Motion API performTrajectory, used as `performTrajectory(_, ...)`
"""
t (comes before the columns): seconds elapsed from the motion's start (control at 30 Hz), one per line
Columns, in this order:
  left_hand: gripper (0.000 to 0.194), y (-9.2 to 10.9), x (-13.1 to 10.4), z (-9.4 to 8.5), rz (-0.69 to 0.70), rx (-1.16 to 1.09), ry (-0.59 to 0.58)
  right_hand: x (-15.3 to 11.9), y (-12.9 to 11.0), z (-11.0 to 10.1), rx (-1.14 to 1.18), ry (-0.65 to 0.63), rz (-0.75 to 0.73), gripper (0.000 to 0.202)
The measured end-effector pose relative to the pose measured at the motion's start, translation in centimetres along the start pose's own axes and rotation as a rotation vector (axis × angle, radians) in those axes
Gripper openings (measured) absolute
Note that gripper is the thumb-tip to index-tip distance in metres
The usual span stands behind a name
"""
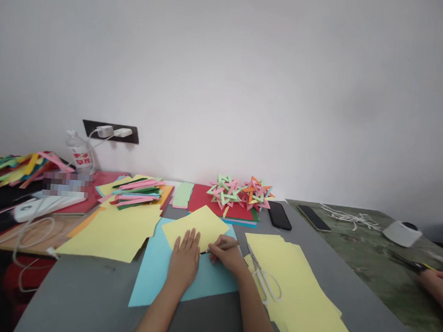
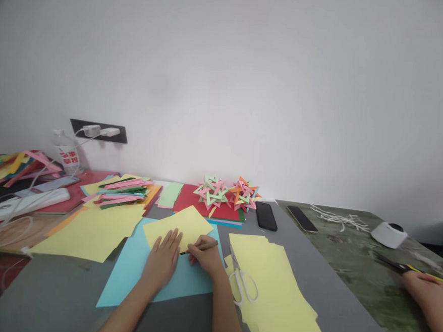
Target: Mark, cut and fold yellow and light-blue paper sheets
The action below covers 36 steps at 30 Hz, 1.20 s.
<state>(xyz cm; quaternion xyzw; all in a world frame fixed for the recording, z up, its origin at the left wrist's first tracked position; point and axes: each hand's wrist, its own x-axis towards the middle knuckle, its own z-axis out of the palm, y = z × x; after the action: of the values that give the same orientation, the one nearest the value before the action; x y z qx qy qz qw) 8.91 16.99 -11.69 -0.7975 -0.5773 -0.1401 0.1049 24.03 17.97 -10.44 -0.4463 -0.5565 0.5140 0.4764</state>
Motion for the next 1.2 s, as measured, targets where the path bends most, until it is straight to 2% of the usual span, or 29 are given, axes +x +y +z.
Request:
performTrajectory(0.3,0.045,0.1,0.0,-0.1,0.001,0.015,-0.007,0.2,0.6,-0.6,-0.045,0.096,0.029,0.033)
performTrajectory(0.5,0.045,-0.1,-0.1,0.5,0.005,0.007,0.031,0.3,1.0,-1.8,-0.079,0.252,0.012,0.032)
performTrajectory(0.7,0.046,-0.1,0.0,0.4,0.001,0.012,0.011,0.8,1.5,-2.9,-0.069,0.434,0.020,0.031)
performTrajectory(0.87,0.046,0.0,0.0,0.4,0.000,0.006,0.023,0.8,1.4,-3.5,0.004,0.510,-0.006,0.032)
performTrajectory(0.97,0.046,-0.1,0.0,0.5,-0.001,0.010,0.028,0.8,1.2,-3.4,0.013,0.494,0.000,0.033)
performTrajectory(1.1,0.045,-0.1,-0.1,0.5,0.004,0.002,0.031,0.8,1.0,-2.9,-0.081,0.348,-0.020,0.031)
performTrajectory(1.2,0.045,0.0,-0.1,0.3,0.003,-0.005,0.028,0.8,0.9,-2.7,-0.120,0.359,-0.039,0.031)
